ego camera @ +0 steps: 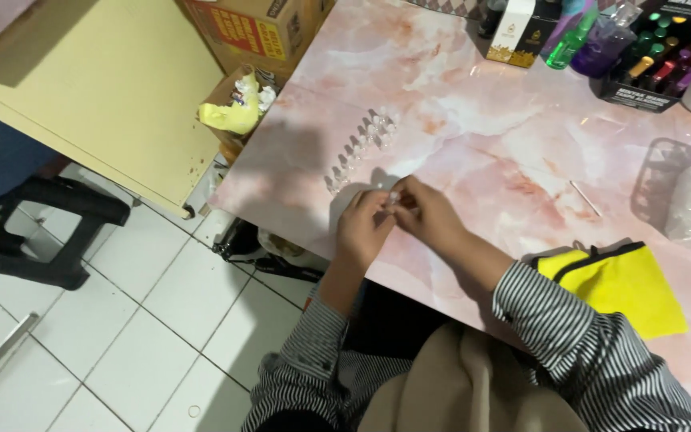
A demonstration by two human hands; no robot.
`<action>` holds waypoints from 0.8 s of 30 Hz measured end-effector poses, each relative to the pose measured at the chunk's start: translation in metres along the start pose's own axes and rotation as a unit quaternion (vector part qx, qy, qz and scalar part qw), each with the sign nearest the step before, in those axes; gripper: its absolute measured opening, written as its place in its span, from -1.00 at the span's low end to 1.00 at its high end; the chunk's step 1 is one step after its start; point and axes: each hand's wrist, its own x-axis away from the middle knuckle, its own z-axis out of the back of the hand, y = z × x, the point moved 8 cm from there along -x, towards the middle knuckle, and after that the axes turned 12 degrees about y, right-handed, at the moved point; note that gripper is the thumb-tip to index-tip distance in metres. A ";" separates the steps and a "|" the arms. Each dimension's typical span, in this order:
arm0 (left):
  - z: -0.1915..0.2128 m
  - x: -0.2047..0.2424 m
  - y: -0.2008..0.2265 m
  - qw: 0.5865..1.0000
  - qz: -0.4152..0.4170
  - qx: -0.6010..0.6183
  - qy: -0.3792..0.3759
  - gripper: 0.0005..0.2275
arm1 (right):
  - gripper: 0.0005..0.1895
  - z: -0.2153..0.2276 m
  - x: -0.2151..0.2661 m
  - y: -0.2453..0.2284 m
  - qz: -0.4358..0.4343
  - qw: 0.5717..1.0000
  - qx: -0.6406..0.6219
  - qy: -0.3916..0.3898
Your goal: Assembling perfume sample vials by manually inserting plastic applicator sticks into small clear containers.
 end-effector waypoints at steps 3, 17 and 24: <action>0.005 0.000 -0.035 0.999 0.017 -0.018 0.024 -0.65 | -0.64 -0.017 -0.007 -0.008 -0.004 1.000 -0.001 -0.005; -0.123 -0.075 0.052 0.913 0.163 0.362 -0.096 -0.21 | -0.71 0.049 -0.144 0.069 -0.026 0.990 0.073 0.117; -0.162 -0.100 0.016 0.877 0.271 0.396 -0.010 -0.27 | -0.63 0.009 -0.199 0.092 -0.010 0.995 0.103 0.010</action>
